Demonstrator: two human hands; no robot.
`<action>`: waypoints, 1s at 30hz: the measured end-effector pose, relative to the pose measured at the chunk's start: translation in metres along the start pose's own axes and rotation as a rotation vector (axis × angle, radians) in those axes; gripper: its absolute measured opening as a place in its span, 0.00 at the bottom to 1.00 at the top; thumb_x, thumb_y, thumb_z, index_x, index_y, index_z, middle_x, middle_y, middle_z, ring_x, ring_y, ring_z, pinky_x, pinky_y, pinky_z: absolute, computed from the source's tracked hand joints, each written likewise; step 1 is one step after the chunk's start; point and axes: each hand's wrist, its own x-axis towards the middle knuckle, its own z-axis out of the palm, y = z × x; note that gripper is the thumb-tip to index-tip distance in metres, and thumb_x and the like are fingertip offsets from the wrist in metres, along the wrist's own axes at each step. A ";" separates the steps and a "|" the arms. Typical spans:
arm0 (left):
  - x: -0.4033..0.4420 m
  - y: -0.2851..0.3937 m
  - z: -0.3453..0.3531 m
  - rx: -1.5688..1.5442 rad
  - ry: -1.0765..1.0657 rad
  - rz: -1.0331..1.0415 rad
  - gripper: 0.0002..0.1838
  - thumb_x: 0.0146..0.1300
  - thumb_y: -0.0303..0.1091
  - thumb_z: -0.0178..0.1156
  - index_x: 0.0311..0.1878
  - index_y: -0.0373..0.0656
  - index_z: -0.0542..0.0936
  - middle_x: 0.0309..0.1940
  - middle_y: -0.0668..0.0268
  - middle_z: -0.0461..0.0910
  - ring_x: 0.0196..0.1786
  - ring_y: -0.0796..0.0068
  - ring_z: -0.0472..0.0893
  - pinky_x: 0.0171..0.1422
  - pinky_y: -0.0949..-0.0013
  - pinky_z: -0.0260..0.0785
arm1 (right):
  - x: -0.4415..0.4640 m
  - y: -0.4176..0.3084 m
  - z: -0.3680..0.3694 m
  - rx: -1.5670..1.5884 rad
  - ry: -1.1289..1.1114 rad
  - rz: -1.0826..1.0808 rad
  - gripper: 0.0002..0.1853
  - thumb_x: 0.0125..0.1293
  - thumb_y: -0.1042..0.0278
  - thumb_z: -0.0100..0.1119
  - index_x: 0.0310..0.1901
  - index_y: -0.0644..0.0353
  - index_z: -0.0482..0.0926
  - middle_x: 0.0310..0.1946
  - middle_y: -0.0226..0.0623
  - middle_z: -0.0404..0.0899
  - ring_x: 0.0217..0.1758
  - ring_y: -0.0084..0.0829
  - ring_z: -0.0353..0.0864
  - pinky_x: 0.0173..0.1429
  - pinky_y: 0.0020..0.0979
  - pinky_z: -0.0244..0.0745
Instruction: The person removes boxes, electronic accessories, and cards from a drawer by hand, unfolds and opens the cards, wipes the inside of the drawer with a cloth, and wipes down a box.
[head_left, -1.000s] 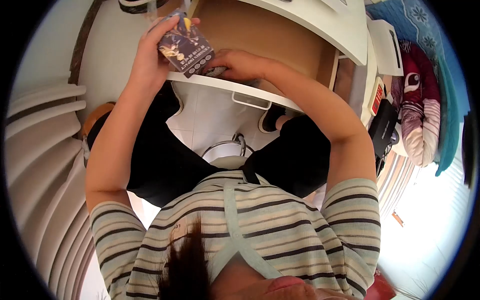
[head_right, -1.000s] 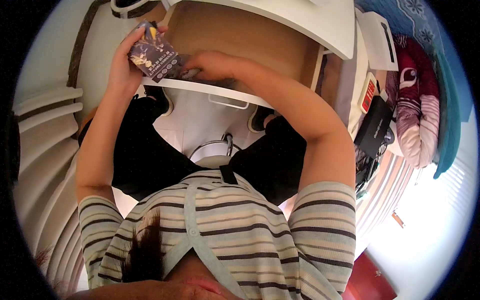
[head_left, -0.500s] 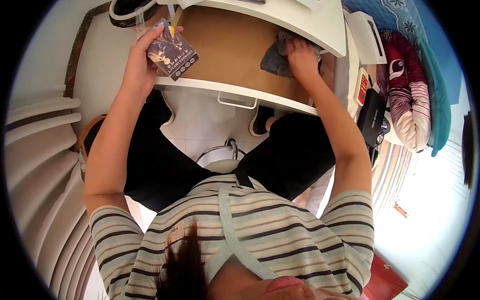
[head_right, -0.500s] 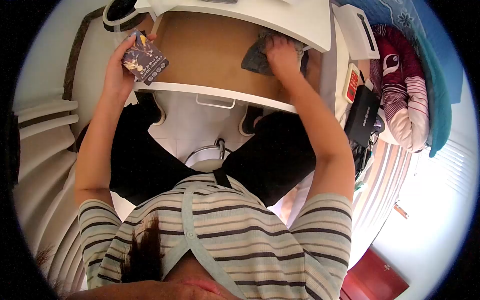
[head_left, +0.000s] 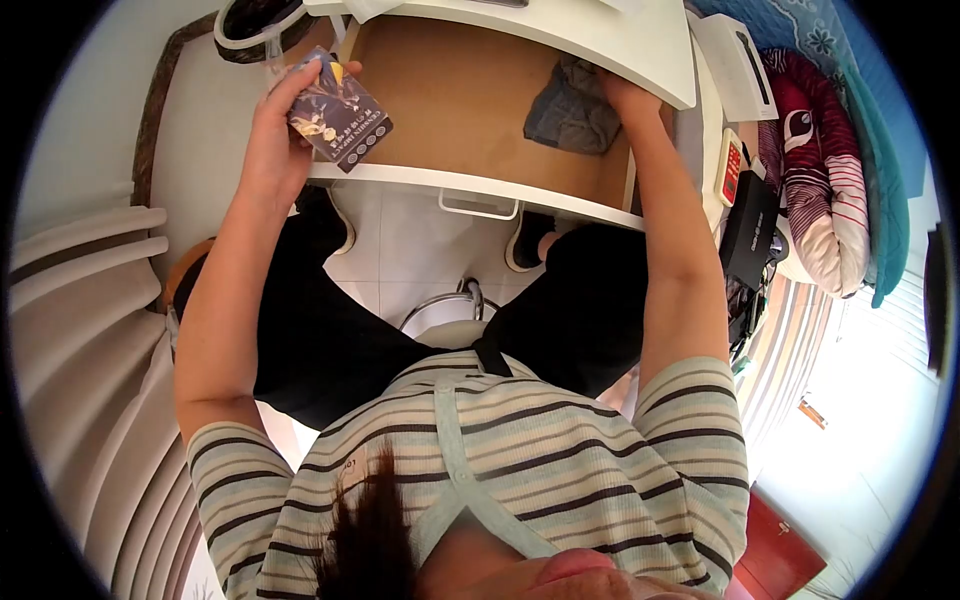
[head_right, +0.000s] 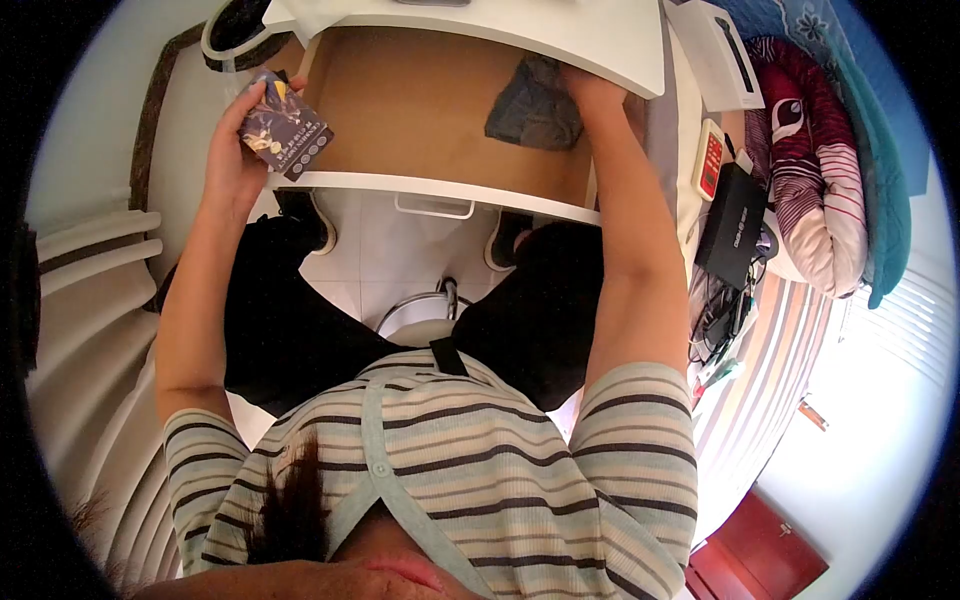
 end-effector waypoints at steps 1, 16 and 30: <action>0.000 0.000 -0.001 -0.007 -0.010 -0.002 0.18 0.60 0.43 0.55 0.46 0.39 0.75 0.45 0.60 0.80 0.43 0.76 0.79 0.51 0.71 0.70 | -0.001 -0.002 -0.006 -0.076 -0.016 -0.049 0.25 0.55 0.48 0.58 0.49 0.56 0.78 0.49 0.45 0.77 0.52 0.46 0.74 0.58 0.43 0.67; -0.003 0.001 -0.006 -0.027 -0.096 -0.011 0.16 0.61 0.42 0.56 0.46 0.40 0.72 0.46 0.59 0.79 0.44 0.76 0.79 0.51 0.72 0.71 | -0.086 0.011 -0.103 0.283 -0.597 0.406 0.25 0.59 0.52 0.51 0.41 0.73 0.74 0.38 0.63 0.75 0.45 0.58 0.73 0.51 0.47 0.68; 0.005 -0.005 -0.012 -0.092 -0.021 0.078 0.17 0.59 0.42 0.57 0.44 0.38 0.77 0.40 0.63 0.82 0.41 0.78 0.81 0.47 0.77 0.71 | -0.070 0.009 -0.148 0.229 -1.013 0.233 0.18 0.57 0.60 0.56 0.42 0.67 0.73 0.39 0.59 0.77 0.45 0.57 0.75 0.48 0.47 0.70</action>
